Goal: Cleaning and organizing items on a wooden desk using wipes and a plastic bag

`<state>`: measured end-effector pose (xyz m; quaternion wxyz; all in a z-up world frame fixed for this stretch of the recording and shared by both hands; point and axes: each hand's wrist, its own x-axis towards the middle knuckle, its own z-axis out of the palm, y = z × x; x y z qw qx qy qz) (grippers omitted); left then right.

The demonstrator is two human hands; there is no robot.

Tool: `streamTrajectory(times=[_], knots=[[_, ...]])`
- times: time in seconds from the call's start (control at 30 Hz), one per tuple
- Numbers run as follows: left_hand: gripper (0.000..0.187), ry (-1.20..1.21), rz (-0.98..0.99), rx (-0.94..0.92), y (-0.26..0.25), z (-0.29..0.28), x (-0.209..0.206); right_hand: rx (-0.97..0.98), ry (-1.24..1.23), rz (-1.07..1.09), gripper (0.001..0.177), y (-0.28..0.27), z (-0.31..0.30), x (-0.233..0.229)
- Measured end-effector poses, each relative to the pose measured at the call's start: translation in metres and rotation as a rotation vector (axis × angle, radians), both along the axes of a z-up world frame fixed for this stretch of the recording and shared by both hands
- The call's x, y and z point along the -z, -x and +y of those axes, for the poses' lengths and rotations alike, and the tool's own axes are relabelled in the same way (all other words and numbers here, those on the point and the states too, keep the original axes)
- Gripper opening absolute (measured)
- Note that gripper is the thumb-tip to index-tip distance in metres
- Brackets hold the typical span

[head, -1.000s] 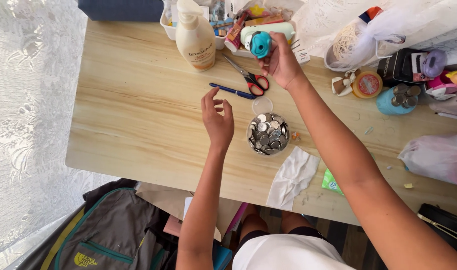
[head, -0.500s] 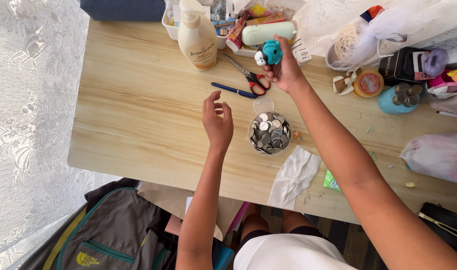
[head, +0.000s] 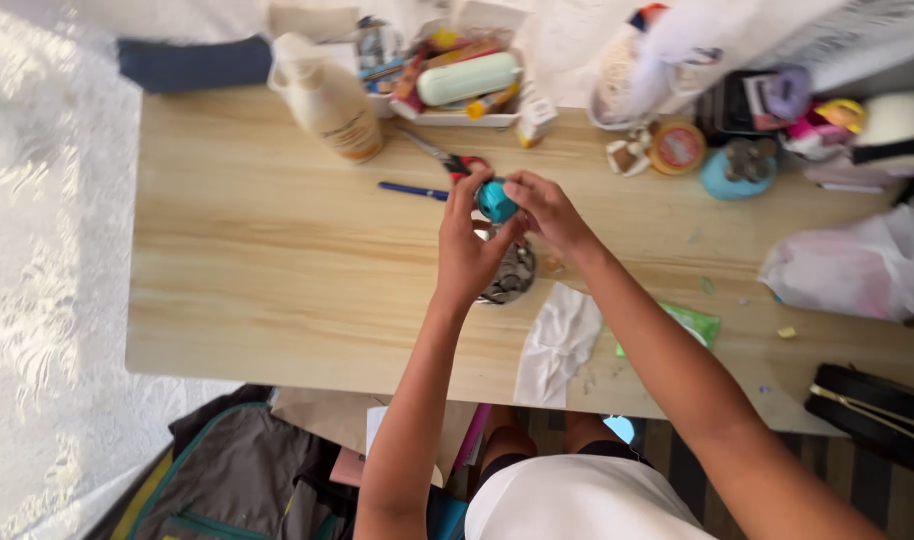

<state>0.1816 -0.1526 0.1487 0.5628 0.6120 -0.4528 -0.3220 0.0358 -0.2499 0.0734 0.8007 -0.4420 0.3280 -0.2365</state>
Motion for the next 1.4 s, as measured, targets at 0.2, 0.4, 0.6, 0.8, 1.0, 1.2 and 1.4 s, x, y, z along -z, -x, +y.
streamTrajectory(times=[0.2, 0.4, 0.6, 0.8, 1.0, 1.2, 1.4], knots=[[0.064, -0.145, -0.068, 0.228, 0.069, -0.032, 0.012, 0.154, 0.05, 0.281, 0.04, 0.093, 0.014, 0.0], [0.065, 0.049, -0.262, 0.493, 0.177, -0.042, 0.017, 0.459, -0.101, 0.186, 0.046, 0.209, 0.056, -0.015], [0.051, -0.049, -0.058, 0.625, 0.309, -0.042, -0.016, 1.069, 0.735, 0.379, 0.058, 0.347, 0.082, -0.046], [0.037, 0.1, -0.234, 0.634, 0.483, -0.087, 0.03, 1.333, 0.641, 0.375, 0.049, 0.475, 0.051, -0.046], [0.05, -0.465, -0.633, 0.729, 0.523, -0.114, 0.058, 1.213, 0.484, 0.035, 0.042, 0.509, 0.029, -0.053], [0.016, -0.041, -0.197, 0.25, 0.494, -0.063, 0.039, 0.846, 0.166, -0.124, 0.029, 0.538, 0.012, 0.008], [0.041, -0.137, 0.017, 0.337, 0.504, -0.041, 0.011, 0.029, 0.58, 0.887, 0.043, 0.55, 0.004, 0.044]])
